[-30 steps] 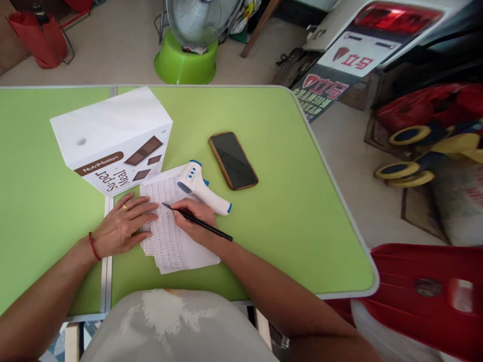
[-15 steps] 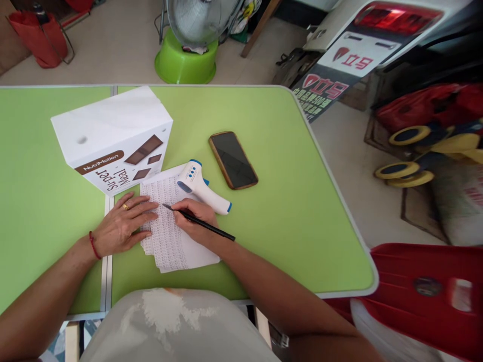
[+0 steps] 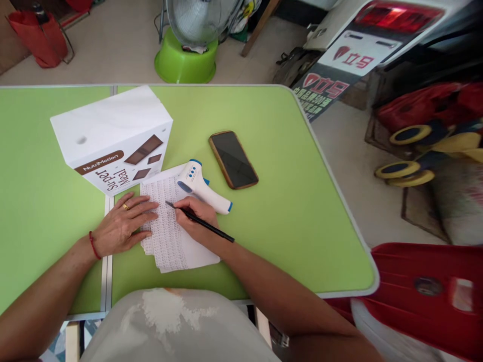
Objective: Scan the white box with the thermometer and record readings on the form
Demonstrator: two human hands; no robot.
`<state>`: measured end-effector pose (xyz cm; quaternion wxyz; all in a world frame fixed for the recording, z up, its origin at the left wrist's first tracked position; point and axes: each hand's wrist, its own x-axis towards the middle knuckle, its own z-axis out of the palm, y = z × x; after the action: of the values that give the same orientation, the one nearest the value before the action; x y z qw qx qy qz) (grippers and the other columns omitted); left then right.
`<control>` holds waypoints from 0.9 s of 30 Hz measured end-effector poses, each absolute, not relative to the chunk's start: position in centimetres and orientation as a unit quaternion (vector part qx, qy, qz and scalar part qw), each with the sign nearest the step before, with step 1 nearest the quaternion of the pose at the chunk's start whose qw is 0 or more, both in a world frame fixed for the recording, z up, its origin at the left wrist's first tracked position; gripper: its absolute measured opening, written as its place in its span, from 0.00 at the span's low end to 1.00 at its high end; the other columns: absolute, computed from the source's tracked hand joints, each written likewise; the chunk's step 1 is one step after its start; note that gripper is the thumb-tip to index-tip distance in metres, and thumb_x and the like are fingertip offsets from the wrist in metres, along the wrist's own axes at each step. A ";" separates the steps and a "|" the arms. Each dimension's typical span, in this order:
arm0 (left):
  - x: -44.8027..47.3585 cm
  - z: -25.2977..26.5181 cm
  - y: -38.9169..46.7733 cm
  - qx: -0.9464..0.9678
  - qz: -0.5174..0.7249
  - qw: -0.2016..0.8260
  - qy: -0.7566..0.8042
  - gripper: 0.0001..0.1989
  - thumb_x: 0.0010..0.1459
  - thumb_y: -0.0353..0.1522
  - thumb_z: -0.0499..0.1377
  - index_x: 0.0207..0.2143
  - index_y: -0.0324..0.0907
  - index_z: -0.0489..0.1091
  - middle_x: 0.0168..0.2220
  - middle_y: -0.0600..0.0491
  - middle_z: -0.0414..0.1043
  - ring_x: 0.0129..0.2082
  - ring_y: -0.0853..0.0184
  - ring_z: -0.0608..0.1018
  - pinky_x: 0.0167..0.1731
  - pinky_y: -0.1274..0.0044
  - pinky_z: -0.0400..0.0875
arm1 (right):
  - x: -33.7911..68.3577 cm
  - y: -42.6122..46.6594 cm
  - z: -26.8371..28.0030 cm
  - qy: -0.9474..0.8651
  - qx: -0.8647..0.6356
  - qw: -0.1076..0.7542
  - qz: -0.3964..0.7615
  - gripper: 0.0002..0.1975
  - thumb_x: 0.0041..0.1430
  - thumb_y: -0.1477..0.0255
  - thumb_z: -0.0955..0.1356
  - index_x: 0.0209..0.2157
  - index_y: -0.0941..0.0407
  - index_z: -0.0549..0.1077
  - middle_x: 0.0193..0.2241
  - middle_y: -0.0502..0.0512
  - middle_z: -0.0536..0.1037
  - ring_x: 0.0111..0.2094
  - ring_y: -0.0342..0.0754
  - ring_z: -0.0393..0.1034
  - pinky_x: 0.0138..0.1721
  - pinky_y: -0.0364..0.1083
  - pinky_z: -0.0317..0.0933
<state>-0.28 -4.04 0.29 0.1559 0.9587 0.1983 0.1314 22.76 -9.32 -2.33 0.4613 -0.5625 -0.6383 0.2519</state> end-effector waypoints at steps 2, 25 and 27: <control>-0.3 0.3 -4.0 0.957 0.130 0.162 0.202 0.17 0.68 0.40 0.51 0.52 0.41 0.69 0.59 0.46 0.68 0.61 0.54 0.65 0.62 0.57 0.54 | 22.8 -9.3 -2.3 -0.643 -0.562 0.454 0.253 0.05 0.52 0.76 0.65 0.30 0.54 0.73 0.23 0.48 0.77 0.23 0.42 0.70 0.27 0.42 0.66; -0.2 0.3 -4.0 0.958 0.125 0.157 0.203 0.17 0.68 0.40 0.51 0.53 0.42 0.68 0.59 0.47 0.67 0.61 0.55 0.65 0.62 0.57 0.53 | 22.7 -9.5 -2.0 -0.688 -0.521 0.431 0.265 0.07 0.53 0.76 0.65 0.31 0.54 0.75 0.23 0.47 0.77 0.22 0.40 0.68 0.25 0.39 0.63; -0.2 0.3 -4.0 0.959 0.126 0.154 0.201 0.17 0.68 0.40 0.51 0.53 0.41 0.68 0.59 0.47 0.67 0.61 0.55 0.65 0.62 0.57 0.53 | 22.7 -9.5 -2.0 -0.687 -0.524 0.430 0.262 0.07 0.52 0.76 0.65 0.30 0.54 0.74 0.22 0.47 0.77 0.21 0.39 0.67 0.25 0.39 0.62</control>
<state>-0.23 -4.04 0.33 0.1543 0.9590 0.2012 0.1265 22.71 -9.50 -2.00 0.4300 -0.5242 -0.6867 0.2623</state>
